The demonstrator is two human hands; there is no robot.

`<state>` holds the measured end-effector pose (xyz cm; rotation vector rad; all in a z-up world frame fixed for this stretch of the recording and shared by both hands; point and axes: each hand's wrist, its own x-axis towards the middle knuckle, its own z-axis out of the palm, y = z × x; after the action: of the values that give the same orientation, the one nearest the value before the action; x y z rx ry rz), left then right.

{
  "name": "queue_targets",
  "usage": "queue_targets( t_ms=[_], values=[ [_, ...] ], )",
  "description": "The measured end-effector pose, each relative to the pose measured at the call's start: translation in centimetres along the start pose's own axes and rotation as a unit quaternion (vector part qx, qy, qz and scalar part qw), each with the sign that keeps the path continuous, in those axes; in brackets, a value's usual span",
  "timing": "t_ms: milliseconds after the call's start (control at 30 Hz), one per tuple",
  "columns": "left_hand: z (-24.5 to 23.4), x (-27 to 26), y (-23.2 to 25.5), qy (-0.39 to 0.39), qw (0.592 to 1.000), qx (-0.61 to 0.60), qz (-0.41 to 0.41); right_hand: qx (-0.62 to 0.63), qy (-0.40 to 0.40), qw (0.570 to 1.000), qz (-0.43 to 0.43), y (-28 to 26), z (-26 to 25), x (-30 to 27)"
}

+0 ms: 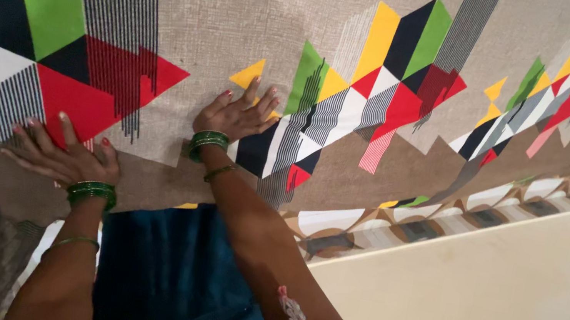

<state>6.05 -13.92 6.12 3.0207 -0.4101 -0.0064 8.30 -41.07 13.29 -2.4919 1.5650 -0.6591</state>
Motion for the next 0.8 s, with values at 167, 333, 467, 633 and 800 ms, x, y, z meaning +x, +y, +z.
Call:
queue_targets(
  t_ms=[167,333,467,633,800],
  values=[
    [0.5,1.9,0.3,-0.159,0.975,-0.050,-0.146,0.017,0.004,1.000,-0.011,0.1,-0.4,0.1],
    [-2.0,1.6,2.4,-0.028,0.950,0.304,-0.062,-0.003,0.012,1.000,-0.016,0.8,-0.2,-0.1],
    [-7.6,2.2,7.2,-0.062,0.936,-0.197,-0.284,-0.002,0.037,0.999,-0.029,1.2,-0.8,-0.1],
    [-7.5,0.8,15.2,-0.037,0.947,-0.121,-0.296,0.072,0.023,0.996,-0.044,1.7,-1.6,-0.3],
    [-5.4,-0.5,14.5,0.012,0.970,-0.098,-0.222,0.149,-0.153,0.950,-0.227,5.8,-4.5,-0.5]
  ],
)
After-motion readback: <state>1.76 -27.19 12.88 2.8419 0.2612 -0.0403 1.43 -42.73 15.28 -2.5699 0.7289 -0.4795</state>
